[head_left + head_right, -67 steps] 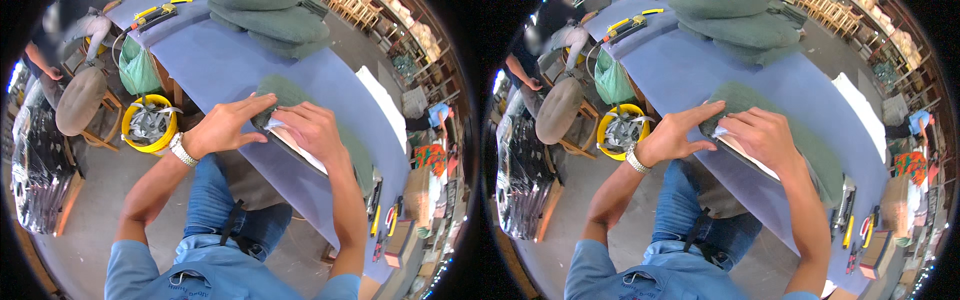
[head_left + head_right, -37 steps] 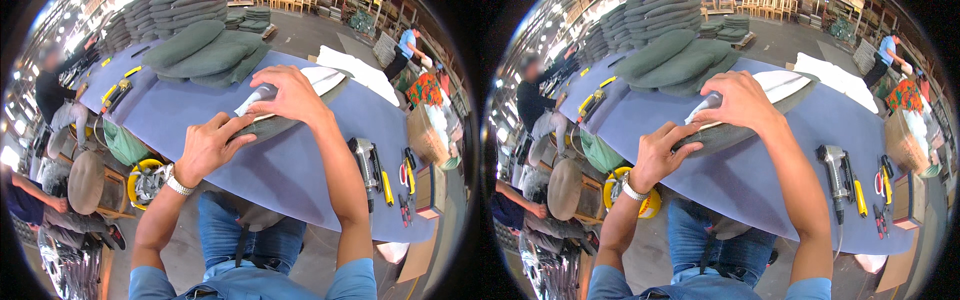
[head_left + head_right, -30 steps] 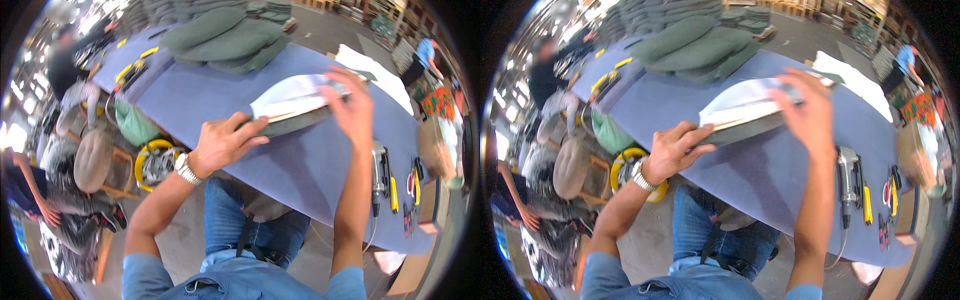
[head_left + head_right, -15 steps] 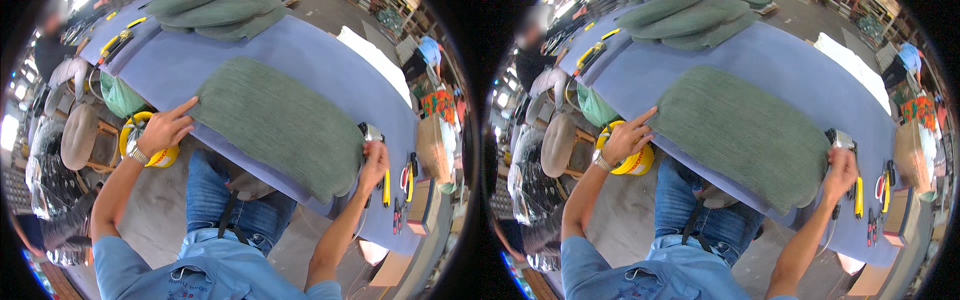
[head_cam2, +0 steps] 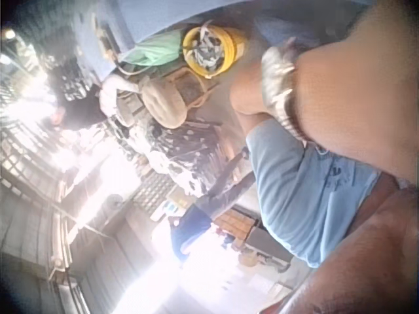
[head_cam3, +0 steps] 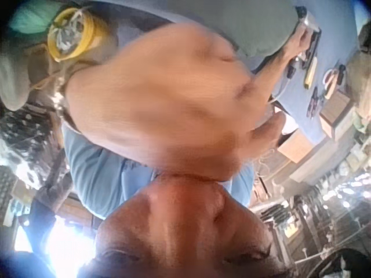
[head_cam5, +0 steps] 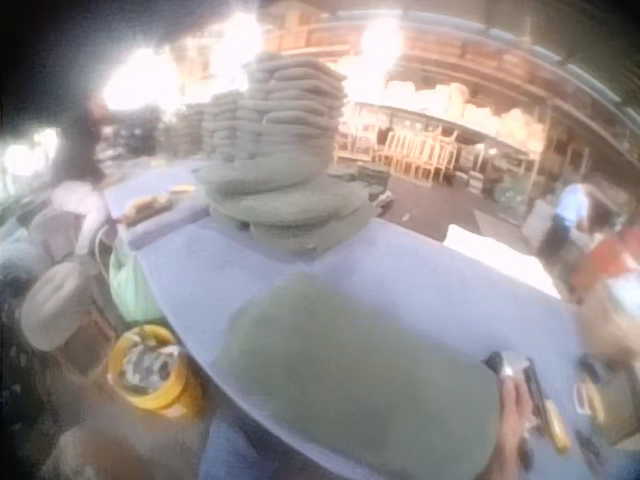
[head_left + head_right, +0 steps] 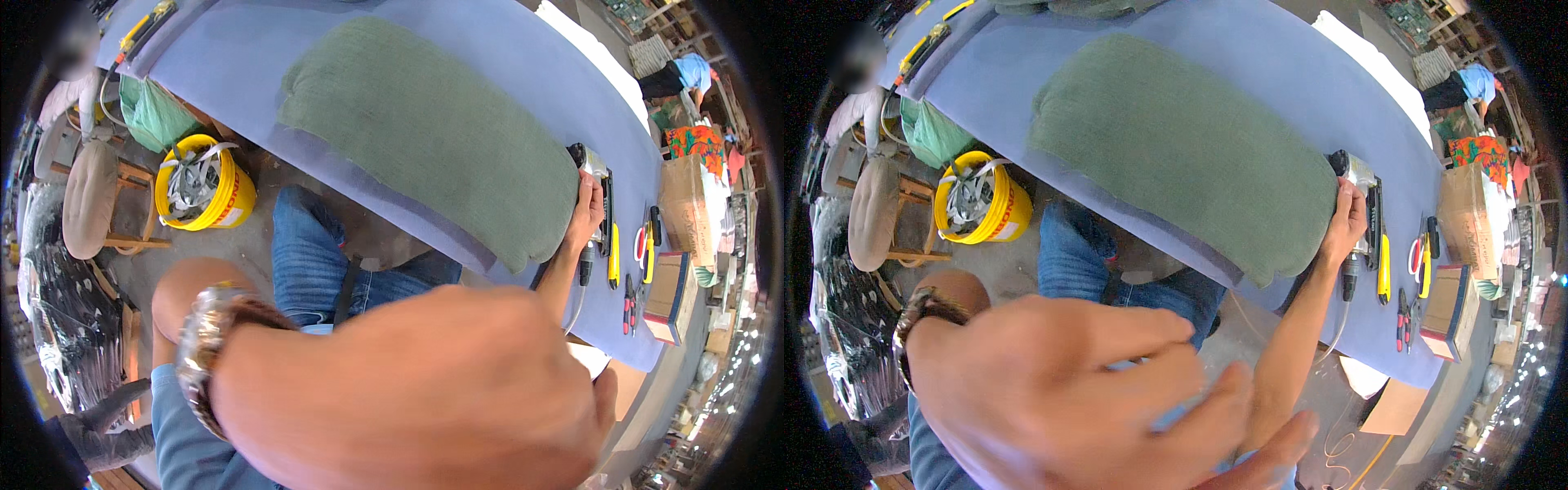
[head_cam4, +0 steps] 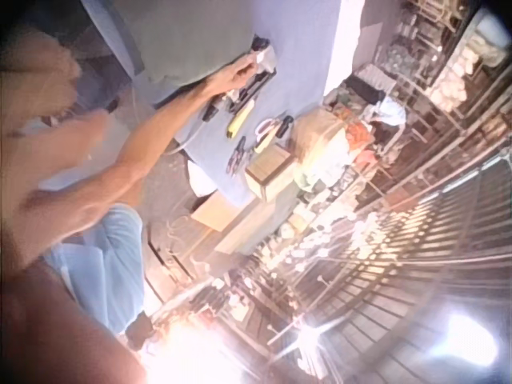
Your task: The person staples green fabric onto a white foam cushion using a pneumatic staple gun, then trims excess fabric with a utility knife. The person repeats this process on multiple cushions, folding edges and securing them before stacking the finished items.
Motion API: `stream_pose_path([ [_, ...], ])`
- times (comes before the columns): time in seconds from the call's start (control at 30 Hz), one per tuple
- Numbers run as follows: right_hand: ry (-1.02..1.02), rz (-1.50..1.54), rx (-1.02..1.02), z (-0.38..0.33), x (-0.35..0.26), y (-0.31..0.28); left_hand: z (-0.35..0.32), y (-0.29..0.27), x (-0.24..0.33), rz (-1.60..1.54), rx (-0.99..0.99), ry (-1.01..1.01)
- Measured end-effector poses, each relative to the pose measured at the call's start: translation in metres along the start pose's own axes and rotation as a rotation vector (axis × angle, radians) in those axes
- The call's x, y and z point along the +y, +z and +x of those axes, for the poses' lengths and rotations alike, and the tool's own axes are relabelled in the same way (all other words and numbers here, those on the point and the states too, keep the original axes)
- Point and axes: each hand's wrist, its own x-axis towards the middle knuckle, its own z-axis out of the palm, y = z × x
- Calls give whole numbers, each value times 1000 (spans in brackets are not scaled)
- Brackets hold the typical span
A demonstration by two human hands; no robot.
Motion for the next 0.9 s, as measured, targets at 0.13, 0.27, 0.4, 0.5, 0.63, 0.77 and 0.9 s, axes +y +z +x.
stream_pose_path([
  [0.13,25,162,10,3,6,1,31,-35,-3,-429,-441,-108],
  [0.27,-52,-12,46,1,4,4,-1,-40,3,-338,-405,-19],
  [0.4,-27,17,41,-5,6,6,-33,-50,2,-137,-233,62],
  [0.5,-67,19,52,-7,-4,13,-55,-48,-33,100,15,-60],
  [0.63,-6,124,62,-7,-5,10,-66,2,-136,434,64,-302],
  [0.77,-13,130,42,-7,-8,11,-57,67,-164,579,-87,-234],
  [0.9,64,127,-39,-5,-15,10,-25,117,-171,541,-114,-91],
])
